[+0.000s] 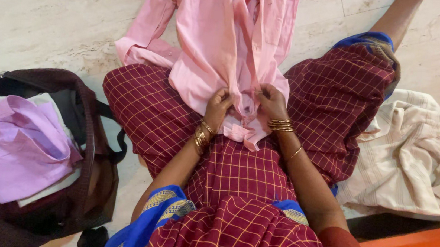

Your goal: The person sits on the floor and folds a pink shirt by hand. They first button the shirt, then lay it flat, fold the sleeves inward, and fold the body into a compact rectangle.

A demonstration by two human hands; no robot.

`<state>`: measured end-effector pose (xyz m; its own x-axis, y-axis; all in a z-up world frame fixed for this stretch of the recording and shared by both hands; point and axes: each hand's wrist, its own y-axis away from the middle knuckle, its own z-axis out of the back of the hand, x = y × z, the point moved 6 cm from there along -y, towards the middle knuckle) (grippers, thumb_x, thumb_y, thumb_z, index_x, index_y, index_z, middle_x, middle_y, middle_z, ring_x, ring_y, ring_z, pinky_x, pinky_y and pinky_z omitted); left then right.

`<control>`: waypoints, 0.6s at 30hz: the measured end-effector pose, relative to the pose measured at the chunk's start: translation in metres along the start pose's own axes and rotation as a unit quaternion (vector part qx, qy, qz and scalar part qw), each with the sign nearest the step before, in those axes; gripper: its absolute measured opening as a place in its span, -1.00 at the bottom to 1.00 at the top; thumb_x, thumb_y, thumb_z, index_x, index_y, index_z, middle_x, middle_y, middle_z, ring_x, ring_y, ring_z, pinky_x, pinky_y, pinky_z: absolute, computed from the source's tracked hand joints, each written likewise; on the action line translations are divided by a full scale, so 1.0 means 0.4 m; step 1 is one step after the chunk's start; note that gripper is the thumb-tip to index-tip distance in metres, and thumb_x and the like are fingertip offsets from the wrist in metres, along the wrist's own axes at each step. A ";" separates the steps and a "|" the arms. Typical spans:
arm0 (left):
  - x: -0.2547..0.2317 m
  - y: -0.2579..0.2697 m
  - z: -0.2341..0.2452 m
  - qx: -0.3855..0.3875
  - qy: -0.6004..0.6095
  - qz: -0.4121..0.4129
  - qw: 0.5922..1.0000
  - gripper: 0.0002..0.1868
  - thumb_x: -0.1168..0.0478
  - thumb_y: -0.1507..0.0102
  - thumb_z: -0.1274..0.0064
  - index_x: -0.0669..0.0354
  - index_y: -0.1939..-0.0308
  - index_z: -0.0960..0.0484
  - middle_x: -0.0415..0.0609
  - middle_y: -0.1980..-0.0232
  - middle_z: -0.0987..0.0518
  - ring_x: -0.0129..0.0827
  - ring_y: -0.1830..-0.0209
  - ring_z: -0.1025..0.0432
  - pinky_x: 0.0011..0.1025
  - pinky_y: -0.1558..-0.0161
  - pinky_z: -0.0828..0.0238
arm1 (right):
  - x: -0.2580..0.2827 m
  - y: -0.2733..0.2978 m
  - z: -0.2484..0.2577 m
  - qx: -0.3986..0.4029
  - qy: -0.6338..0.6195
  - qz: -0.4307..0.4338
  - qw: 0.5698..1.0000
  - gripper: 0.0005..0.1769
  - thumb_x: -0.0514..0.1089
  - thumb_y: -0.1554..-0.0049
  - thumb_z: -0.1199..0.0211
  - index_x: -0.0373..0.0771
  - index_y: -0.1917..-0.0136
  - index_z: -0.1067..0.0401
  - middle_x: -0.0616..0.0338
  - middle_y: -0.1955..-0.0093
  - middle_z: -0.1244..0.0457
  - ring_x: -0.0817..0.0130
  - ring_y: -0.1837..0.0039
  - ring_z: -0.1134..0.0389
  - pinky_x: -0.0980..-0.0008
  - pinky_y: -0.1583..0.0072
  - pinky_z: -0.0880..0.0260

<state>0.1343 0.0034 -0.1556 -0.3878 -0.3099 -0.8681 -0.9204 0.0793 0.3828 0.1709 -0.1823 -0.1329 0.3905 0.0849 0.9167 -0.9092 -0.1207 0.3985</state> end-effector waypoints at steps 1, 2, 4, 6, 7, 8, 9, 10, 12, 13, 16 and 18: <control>0.016 0.001 0.017 0.001 0.041 0.001 0.999 -0.86 0.23 -0.40 -0.03 0.21 0.03 -0.56 -0.15 0.26 -0.59 -0.53 0.44 -0.42 -0.57 0.41 -0.39 | 0.003 0.006 -0.007 0.010 -0.043 -0.011 0.999 -0.74 -0.18 -0.23 -0.23 -0.37 -0.14 -0.45 0.12 0.01 -0.38 0.40 -0.01 -0.41 0.39 -0.08 -0.47; 0.029 0.004 0.032 0.002 0.083 0.002 0.997 -0.87 0.25 -0.42 0.00 0.21 0.01 -0.55 -0.16 0.25 -0.58 -0.55 0.41 -0.43 -0.60 0.39 -0.40 | 0.010 0.013 -0.009 0.020 -0.085 -0.022 0.996 -0.73 -0.18 -0.23 -0.22 -0.37 -0.15 -0.43 0.13 0.01 -0.37 0.39 -0.01 -0.40 0.38 -0.07 -0.48; 0.043 0.008 0.043 0.011 0.141 0.006 0.990 -0.87 0.27 -0.42 0.02 0.22 -0.02 -0.52 -0.17 0.21 -0.58 -0.56 0.35 -0.46 -0.59 0.32 -0.46 | 0.026 0.033 -0.037 0.037 -0.150 -0.029 0.988 -0.73 -0.18 -0.25 -0.22 -0.39 -0.16 -0.41 0.12 0.01 -0.35 0.39 -0.02 -0.38 0.38 -0.07 -0.49; 0.047 0.001 0.034 0.029 0.174 0.011 0.984 -0.84 0.29 -0.39 0.01 0.24 -0.03 -0.50 -0.16 0.17 -0.58 -0.54 0.27 -0.50 -0.54 0.22 -0.55 | 0.042 0.053 -0.068 0.050 -0.194 -0.019 0.980 -0.72 -0.19 -0.29 -0.23 -0.43 -0.18 -0.40 0.12 -0.01 -0.33 0.41 -0.05 -0.38 0.41 -0.11 -0.49; 0.048 -0.004 0.033 0.035 0.159 0.012 0.987 -0.84 0.30 -0.39 0.02 0.24 -0.03 -0.51 -0.15 0.16 -0.59 -0.52 0.26 -0.51 -0.54 0.21 -0.55 | 0.048 0.052 -0.074 0.039 -0.141 -0.012 0.989 -0.72 -0.18 -0.29 -0.23 -0.42 -0.19 -0.41 0.11 -0.01 -0.35 0.42 -0.02 -0.39 0.43 -0.07 -0.49; 0.052 -0.010 0.032 0.042 0.145 0.014 0.988 -0.84 0.30 -0.38 0.02 0.24 -0.03 -0.52 -0.13 0.15 -0.59 -0.51 0.25 -0.51 -0.55 0.20 -0.54 | 0.051 0.049 -0.076 0.027 -0.086 -0.007 0.996 -0.71 -0.16 -0.28 -0.23 -0.41 -0.19 -0.42 0.11 0.00 -0.36 0.43 0.00 -0.39 0.46 -0.04 -0.48; 0.058 -0.017 0.032 0.050 0.131 0.015 0.990 -0.85 0.31 -0.38 0.02 0.25 -0.02 -0.53 -0.12 0.14 -0.60 -0.50 0.24 -0.52 -0.55 0.18 -0.54 | 0.051 0.044 -0.076 0.014 -0.032 -0.001 0.999 -0.70 -0.15 -0.27 -0.23 -0.40 -0.19 -0.43 0.11 0.01 -0.38 0.44 0.03 -0.40 0.48 0.00 -0.48; 0.069 -0.022 0.034 0.057 0.143 0.020 0.988 -0.84 0.32 -0.38 0.02 0.25 -0.02 -0.53 -0.11 0.14 -0.60 -0.49 0.23 -0.52 -0.54 0.17 -0.54 | 0.043 0.041 -0.081 0.019 -0.068 -0.009 0.997 -0.71 -0.16 -0.25 -0.23 -0.39 -0.18 -0.43 0.13 0.02 -0.38 0.46 0.05 -0.40 0.48 0.04 -0.49; 0.095 -0.033 0.042 0.069 0.166 0.031 0.983 -0.83 0.35 -0.36 0.03 0.26 -0.02 -0.55 -0.10 0.13 -0.59 -0.48 0.22 -0.52 -0.50 0.14 -0.55 | 0.023 0.030 -0.089 0.032 -0.142 -0.024 0.989 -0.71 -0.19 -0.20 -0.23 -0.36 -0.16 -0.42 0.18 0.05 -0.37 0.48 0.09 -0.41 0.48 0.11 -0.52; 0.102 -0.038 0.044 0.071 0.146 0.011 0.987 -0.83 0.31 -0.39 0.03 0.28 -0.02 -0.56 -0.10 0.13 -0.59 -0.49 0.22 -0.50 -0.51 0.14 -0.52 | 0.025 0.025 -0.087 0.031 -0.093 0.014 0.995 -0.73 -0.19 -0.22 -0.25 -0.36 -0.16 -0.44 0.19 0.08 -0.37 0.51 0.11 -0.40 0.50 0.10 -0.50; 0.092 -0.042 0.040 0.044 0.047 -0.054 0.997 -0.75 0.17 -0.44 0.07 0.28 -0.05 -0.57 -0.14 0.11 -0.59 -0.54 0.16 -0.49 -0.56 0.09 -0.45 | 0.033 0.025 -0.092 0.028 0.018 0.076 0.997 -0.79 -0.20 -0.25 -0.26 -0.33 -0.13 -0.49 0.22 0.16 -0.37 0.56 0.16 -0.38 0.55 0.11 -0.48; 0.044 -0.035 0.035 -0.010 -0.070 -0.107 0.992 -0.64 0.02 -0.47 0.16 0.19 -0.12 -0.56 -0.22 0.06 -0.61 -0.61 0.07 -0.51 -0.61 -0.01 -0.45 | 0.041 0.035 -0.097 0.020 0.046 0.056 0.997 -0.83 -0.20 -0.24 -0.25 -0.29 -0.08 -0.51 0.24 0.21 -0.38 0.57 0.21 -0.41 0.56 0.14 -0.51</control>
<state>0.1398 0.0099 -0.1807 -0.1877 -0.1830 -0.9650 -0.9818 0.0074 0.1896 0.1588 -0.1441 -0.1134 0.2704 0.1598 0.9494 -0.9390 -0.1740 0.2967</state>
